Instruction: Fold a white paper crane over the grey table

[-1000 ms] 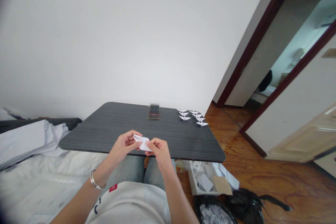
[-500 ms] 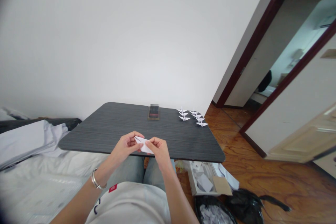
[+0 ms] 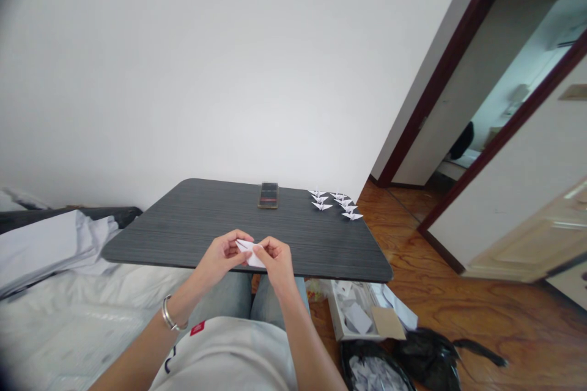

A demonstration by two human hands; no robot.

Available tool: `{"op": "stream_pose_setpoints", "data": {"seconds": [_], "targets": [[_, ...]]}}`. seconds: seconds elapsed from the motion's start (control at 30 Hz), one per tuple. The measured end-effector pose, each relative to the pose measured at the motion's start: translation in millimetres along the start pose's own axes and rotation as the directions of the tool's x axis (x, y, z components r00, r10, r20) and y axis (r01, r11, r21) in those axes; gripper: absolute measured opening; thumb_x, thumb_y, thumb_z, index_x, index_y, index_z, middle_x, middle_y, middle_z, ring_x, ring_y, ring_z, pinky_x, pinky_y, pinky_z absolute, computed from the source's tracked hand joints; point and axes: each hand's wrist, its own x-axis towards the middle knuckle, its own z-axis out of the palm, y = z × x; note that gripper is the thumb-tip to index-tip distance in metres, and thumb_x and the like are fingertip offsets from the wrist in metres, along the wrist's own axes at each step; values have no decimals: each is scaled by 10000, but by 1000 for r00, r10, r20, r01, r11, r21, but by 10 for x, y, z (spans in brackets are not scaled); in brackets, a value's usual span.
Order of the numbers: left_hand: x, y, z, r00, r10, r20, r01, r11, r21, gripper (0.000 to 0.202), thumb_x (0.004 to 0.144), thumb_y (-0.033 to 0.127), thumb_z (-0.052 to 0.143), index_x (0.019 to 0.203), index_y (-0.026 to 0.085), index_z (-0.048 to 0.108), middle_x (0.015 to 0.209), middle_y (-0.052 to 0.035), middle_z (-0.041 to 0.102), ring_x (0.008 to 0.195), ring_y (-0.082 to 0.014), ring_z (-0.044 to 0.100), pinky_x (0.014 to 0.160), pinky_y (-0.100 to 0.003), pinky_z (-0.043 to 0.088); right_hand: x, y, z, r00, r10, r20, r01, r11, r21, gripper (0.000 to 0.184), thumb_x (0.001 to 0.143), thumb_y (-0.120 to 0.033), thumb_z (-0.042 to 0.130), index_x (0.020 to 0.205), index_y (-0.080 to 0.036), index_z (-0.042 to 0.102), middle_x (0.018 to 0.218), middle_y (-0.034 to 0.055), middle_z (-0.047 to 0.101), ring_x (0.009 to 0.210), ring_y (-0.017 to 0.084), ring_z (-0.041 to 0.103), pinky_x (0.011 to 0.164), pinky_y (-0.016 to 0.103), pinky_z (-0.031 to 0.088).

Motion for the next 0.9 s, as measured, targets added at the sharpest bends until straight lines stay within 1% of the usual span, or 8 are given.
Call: {"op": "stream_pose_setpoints", "data": {"seconds": [0.1,0.23,0.33,0.43,0.5,0.6,0.7,0.9], "targets": [[-4,5,-4,1000,-4,19,3,1000,17,283,643,180,652,895,138,528,676,10,597,546,-96,561,537,-208,452,21,1,-20,999,45,24,-44,999,-29,221,639,-338,652,570,-155,550,476,-42,505,431,76,386,446,204,272],[-13,22,8,1000,0,26,-1,999,33,328,637,171,651,926,156,499,662,24,582,542,-100,562,527,-210,453,28,-12,-17,999,37,21,-36,999,-28,191,643,-318,646,584,-157,562,496,-43,505,441,75,386,454,202,278],[-17,21,28,1000,-4,27,3,1000,30,342,637,167,646,941,168,489,649,34,574,538,-102,562,518,-209,451,13,-34,11,999,42,0,-42,999,-25,205,632,-319,651,561,-162,540,479,-48,488,423,74,373,442,203,271],[-16,16,43,999,-5,32,4,1000,28,337,642,156,634,946,164,488,651,33,575,539,-98,557,522,-207,450,1,-41,36,999,11,-41,-12,999,-37,209,635,-314,649,553,-164,528,472,-51,469,424,75,368,435,202,264],[-14,17,43,1000,3,19,-4,1000,30,332,645,147,627,945,157,485,647,33,573,534,-90,548,516,-198,442,1,-29,33,999,2,-35,-3,999,-39,203,644,-319,646,569,-160,543,491,-44,489,439,79,387,445,203,280],[-7,22,20,1000,17,-18,-16,999,37,333,644,146,629,943,146,484,624,36,570,521,-85,541,520,-197,439,4,10,-10,1000,31,2,-31,999,-41,197,658,-337,638,614,-157,573,527,-30,530,469,87,423,457,201,300],[4,24,-23,997,36,-65,-34,999,33,330,652,173,634,947,139,489,646,23,586,537,-92,553,549,-214,455,-6,52,-78,997,71,0,-70,993,-94,209,658,-352,639,607,-159,578,490,-39,510,444,82,404,425,192,277],[12,30,-36,995,33,-99,-37,999,-34,338,648,242,658,929,135,505,669,8,597,550,-104,560,542,-221,458,-42,58,-127,999,35,-20,-38,989,-140,241,662,-364,634,567,-163,543,466,-42,507,403,70,398,427,195,307]]}}
